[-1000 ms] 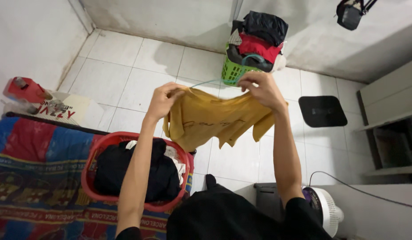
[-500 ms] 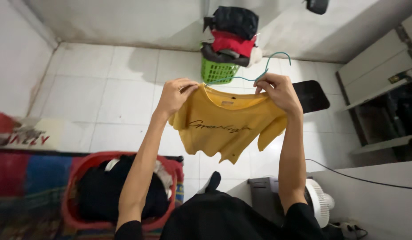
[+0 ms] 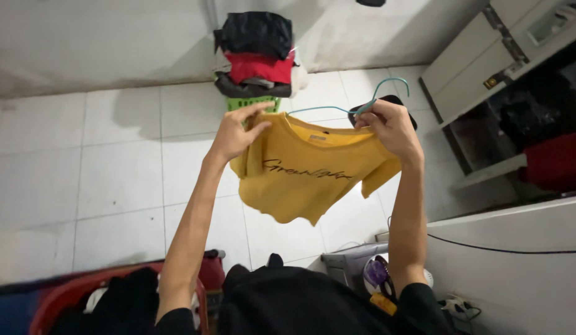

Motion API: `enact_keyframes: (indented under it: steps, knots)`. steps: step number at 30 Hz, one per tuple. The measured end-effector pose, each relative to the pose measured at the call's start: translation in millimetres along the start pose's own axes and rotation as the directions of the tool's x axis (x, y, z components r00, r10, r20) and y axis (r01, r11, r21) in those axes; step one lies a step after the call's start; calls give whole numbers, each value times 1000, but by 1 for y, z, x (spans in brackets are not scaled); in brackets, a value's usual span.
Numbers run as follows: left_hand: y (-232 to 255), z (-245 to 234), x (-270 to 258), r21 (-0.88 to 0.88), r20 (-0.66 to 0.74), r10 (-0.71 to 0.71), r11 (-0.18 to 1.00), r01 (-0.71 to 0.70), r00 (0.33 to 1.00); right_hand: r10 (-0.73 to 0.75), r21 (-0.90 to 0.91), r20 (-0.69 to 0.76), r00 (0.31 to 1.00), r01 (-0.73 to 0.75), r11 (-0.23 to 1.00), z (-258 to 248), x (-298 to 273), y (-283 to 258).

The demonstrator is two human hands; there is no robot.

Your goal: The person picks up clothes from a red laundry basket on a bed, places them on hangers, and hangs them in a wardrobe. They handle a black shirt and a yellow shirt, placing each on a hanger and storing them in the closet.

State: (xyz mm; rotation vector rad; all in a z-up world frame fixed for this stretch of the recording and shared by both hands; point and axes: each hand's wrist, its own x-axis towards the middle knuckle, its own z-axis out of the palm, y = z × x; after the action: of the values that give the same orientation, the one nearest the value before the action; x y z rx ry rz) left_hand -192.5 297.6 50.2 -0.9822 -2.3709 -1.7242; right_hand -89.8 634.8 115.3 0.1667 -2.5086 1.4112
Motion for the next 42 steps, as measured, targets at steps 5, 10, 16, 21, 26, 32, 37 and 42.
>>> enact_keyframes:
  steps: [5, 10, 16, 21, 26, 32, 37, 42]
  knots:
    - [-60, 42, 59, 45, 61, 80, 996, -83, 995, 33, -80, -86, 996, -40, 996, -36, 22, 33]
    - [-86, 77, 135, -91, 119, 109, 991, -99, 987, 34, -164, -173, 984, -63, 984, -71, 41, 65]
    - [-126, 117, 237, -191, 215, 164, 974, -123, 963, 133, -80, -386, 913, -177, 981, -104, 65, 109]
    - [-150, 167, 328, -198, 236, 309, 944, -266, 921, 224, -152, -506, 833, -342, 927, -112, 92, 131]
    - [-133, 214, 396, -284, 372, 443, 891, -354, 816, 277, 26, -549, 788, -315, 949, -120, 94, 151]
    - [-112, 296, 452, -406, 529, 605, 796, -448, 595, 324, -29, -644, 693, -445, 895, -153, 96, 169]
    - [-107, 382, 484, -467, 624, 547, 833, -295, 557, 348, -22, -696, 629, -503, 864, -206, 97, 199]
    - [-108, 463, 528, -524, 536, 586, 795, -305, 608, 342, -42, -746, 571, -553, 832, -279, 91, 235]
